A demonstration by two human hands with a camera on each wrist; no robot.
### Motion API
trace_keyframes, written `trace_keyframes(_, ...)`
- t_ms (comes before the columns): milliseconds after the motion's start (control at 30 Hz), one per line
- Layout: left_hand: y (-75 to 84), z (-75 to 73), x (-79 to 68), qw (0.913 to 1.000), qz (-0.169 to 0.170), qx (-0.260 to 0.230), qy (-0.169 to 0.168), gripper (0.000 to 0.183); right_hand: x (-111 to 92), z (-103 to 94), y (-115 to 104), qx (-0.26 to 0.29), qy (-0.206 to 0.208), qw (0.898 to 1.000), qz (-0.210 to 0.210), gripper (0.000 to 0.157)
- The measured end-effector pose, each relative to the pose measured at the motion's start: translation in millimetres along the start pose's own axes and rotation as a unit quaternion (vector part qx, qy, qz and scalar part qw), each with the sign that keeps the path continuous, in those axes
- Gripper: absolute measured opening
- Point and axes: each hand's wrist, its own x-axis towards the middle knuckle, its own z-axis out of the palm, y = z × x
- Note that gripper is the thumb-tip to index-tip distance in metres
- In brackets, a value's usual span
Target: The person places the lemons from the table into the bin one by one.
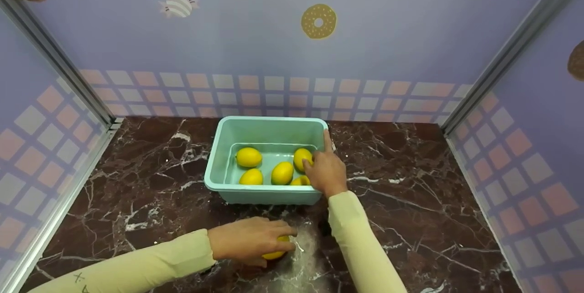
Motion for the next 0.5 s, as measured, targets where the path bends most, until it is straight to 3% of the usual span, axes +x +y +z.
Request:
trace_keyframes(333, 6.0, 9.1, -1.9, 0.9994, -0.007, 0.024, 0.025, 0.061, 1.3, -1.3, -0.7, 0.007, 0.002, 1.000, -0.003, 0.034)
trace_keyframes(500, 8.9, 15.1, -0.7, 0.9996, -0.008, 0.017, 0.020, 0.060, -0.2, 0.1, -0.7, 0.007, -0.002, 1.000, 0.000, 0.034)
